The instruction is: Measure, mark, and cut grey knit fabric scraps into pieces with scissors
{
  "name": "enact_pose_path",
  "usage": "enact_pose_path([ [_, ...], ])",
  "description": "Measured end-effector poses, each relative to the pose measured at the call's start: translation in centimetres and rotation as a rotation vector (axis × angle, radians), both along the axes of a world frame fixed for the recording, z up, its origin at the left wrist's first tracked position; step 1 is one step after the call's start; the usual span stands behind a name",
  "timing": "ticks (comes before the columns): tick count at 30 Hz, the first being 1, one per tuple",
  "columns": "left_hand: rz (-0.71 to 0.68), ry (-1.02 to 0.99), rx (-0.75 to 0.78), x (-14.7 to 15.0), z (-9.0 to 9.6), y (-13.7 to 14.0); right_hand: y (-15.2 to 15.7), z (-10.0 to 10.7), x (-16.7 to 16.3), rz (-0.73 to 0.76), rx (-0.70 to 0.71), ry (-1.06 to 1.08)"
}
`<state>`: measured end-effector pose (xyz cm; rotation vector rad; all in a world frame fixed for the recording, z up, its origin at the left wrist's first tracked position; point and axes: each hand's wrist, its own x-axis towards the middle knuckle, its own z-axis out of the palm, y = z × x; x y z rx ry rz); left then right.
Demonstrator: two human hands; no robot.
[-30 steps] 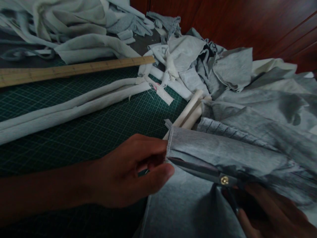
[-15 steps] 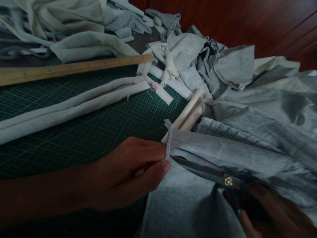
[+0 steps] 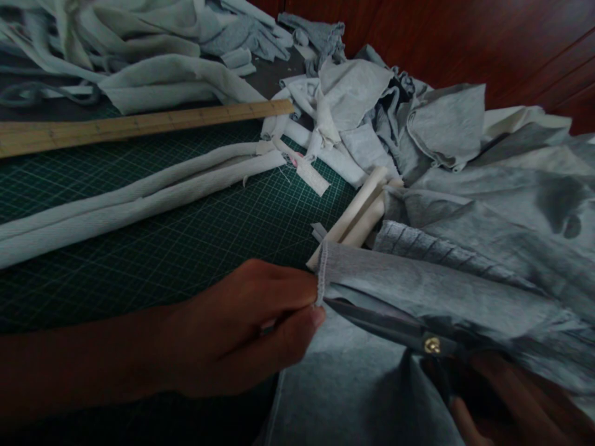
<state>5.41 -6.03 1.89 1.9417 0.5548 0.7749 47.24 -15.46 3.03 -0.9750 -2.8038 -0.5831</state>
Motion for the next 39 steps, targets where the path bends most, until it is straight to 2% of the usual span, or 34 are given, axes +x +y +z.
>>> enact_pose_path([
  [5,0.013,-0.032,-0.017,0.1,-0.1,0.1,-1.4,-0.8,-3.1,-0.243,-0.034,0.18],
  [7,0.025,-0.015,-0.012,0.1,0.0,0.1,-1.9,-1.0,-3.7,-0.279,-0.058,0.21],
  [10,0.008,-0.027,-0.034,0.2,0.2,0.1,-2.0,-1.0,-3.7,-0.21,-0.054,0.158],
  [14,-0.033,-0.042,-0.093,0.2,0.3,0.2,-0.7,0.2,-4.2,-0.161,-0.011,0.142],
  [18,0.006,-0.018,-0.078,0.1,0.6,0.2,0.6,1.2,-5.5,-0.07,0.023,0.078],
  [22,0.034,-0.026,-0.049,0.2,0.6,0.3,0.3,0.6,-6.3,-0.188,0.095,0.158],
  [29,0.034,-0.053,-0.062,0.4,0.6,0.4,-0.1,-0.2,-6.4,-0.214,0.112,0.155],
  [35,0.025,-0.04,-0.083,0.2,0.7,0.3,0.4,0.4,-6.5,-0.131,0.051,0.08],
  [39,-0.003,-0.049,-0.041,0.1,0.4,0.3,0.6,0.7,-7.1,-0.109,-0.001,0.147],
])
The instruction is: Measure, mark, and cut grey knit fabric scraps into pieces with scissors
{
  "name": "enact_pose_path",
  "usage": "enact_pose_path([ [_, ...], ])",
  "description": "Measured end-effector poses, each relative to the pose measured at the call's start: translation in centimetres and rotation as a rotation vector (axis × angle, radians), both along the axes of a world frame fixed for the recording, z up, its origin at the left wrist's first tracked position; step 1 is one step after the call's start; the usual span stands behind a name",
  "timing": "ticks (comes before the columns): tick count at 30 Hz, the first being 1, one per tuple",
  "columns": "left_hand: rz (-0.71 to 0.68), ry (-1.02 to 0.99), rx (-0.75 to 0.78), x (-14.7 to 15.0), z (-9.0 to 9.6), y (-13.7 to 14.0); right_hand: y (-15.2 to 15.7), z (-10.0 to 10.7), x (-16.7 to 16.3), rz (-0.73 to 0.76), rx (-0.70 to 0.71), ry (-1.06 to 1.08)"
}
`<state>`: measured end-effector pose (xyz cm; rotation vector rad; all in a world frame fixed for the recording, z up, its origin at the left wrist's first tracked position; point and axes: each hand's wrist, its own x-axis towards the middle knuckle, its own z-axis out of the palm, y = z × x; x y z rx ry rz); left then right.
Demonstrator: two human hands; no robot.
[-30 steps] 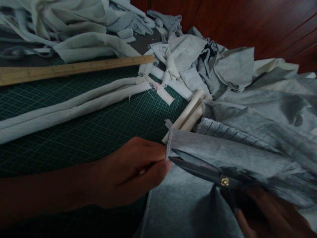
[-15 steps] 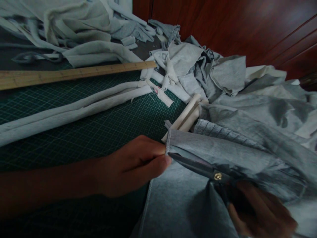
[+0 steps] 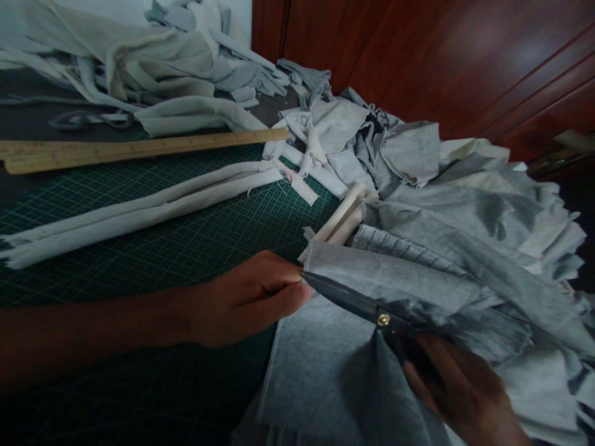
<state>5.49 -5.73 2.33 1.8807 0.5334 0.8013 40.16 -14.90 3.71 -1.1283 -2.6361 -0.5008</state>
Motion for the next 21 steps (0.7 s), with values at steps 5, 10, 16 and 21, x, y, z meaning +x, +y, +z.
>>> enact_pose_path([
  [5,0.006,-0.012,0.034,0.2,-0.2,0.0,0.0,-0.3,0.1,-0.086,0.025,0.025],
  [10,0.005,-0.018,-0.001,0.4,-0.2,0.1,-0.3,-0.6,0.7,-0.07,0.036,0.072],
  [16,0.036,-0.04,-0.015,0.3,-0.2,-0.1,-0.5,-0.5,1.1,-0.059,0.012,0.034],
  [21,0.024,-0.031,-0.013,0.1,-0.4,-0.1,-0.7,-0.6,1.1,-0.059,0.007,0.065],
])
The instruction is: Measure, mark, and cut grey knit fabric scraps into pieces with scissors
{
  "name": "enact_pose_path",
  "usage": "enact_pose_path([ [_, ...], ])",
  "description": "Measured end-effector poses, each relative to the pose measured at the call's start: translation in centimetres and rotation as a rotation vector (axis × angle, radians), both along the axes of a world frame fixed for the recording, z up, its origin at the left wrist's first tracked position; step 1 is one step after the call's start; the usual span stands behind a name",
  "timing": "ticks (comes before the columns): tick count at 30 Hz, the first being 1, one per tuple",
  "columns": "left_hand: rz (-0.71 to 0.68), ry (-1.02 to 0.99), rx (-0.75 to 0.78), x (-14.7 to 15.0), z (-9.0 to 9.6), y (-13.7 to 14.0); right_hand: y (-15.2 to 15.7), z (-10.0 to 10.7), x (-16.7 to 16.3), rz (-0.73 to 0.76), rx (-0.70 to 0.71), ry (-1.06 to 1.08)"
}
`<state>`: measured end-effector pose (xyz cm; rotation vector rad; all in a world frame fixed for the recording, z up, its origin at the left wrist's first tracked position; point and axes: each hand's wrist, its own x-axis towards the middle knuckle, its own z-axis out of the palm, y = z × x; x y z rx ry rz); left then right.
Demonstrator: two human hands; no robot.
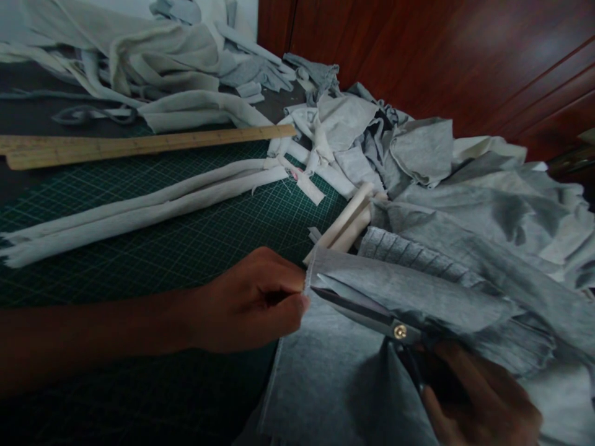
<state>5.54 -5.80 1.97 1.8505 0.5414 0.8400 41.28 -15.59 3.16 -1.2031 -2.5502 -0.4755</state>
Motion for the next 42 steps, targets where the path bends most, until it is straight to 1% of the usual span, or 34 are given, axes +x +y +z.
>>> enact_pose_path([
  [4,-0.031,-0.018,0.015,0.0,-0.1,0.0,-0.3,0.3,-0.2,-0.015,-0.079,0.011],
  [6,-0.036,-0.016,0.012,0.0,-0.2,0.0,-0.4,0.4,-0.3,-0.021,-0.095,0.02],
  [10,-0.039,0.031,-0.035,0.0,-0.3,0.0,-0.6,0.4,-0.8,-0.047,-0.065,0.023],
  [13,-0.035,0.006,-0.02,0.1,-0.6,0.0,-0.5,0.5,-1.2,-0.052,-0.036,0.014],
  [16,-0.031,-0.025,0.019,0.1,-0.6,0.0,-0.2,0.7,-1.5,-0.015,-0.036,-0.033],
  [19,-0.022,0.007,0.016,0.0,-0.4,-0.1,0.1,1.1,-1.3,0.055,-0.069,-0.07],
  [24,-0.011,0.036,-0.029,0.0,-0.1,0.0,0.6,1.9,-1.1,0.072,-0.125,-0.11],
  [26,-0.005,0.032,-0.038,0.0,-0.2,0.0,0.9,2.2,-1.5,0.099,-0.118,-0.112],
  [28,0.01,0.042,-0.044,0.0,-0.1,0.0,1.1,2.4,-2.1,0.095,-0.1,-0.093],
  [32,0.011,0.079,-0.052,-0.1,0.1,0.0,0.8,2.0,-2.5,0.019,-0.077,-0.062],
  [36,-0.021,0.069,-0.061,0.0,0.1,0.1,-0.2,1.1,-1.6,-0.069,-0.07,-0.071],
  [38,-0.011,0.061,-0.052,0.1,0.1,0.1,-0.6,0.8,-1.1,-0.08,-0.079,-0.058],
  [42,0.052,0.062,-0.024,0.2,0.2,0.0,-0.7,0.5,-0.5,-0.059,-0.075,-0.023],
])
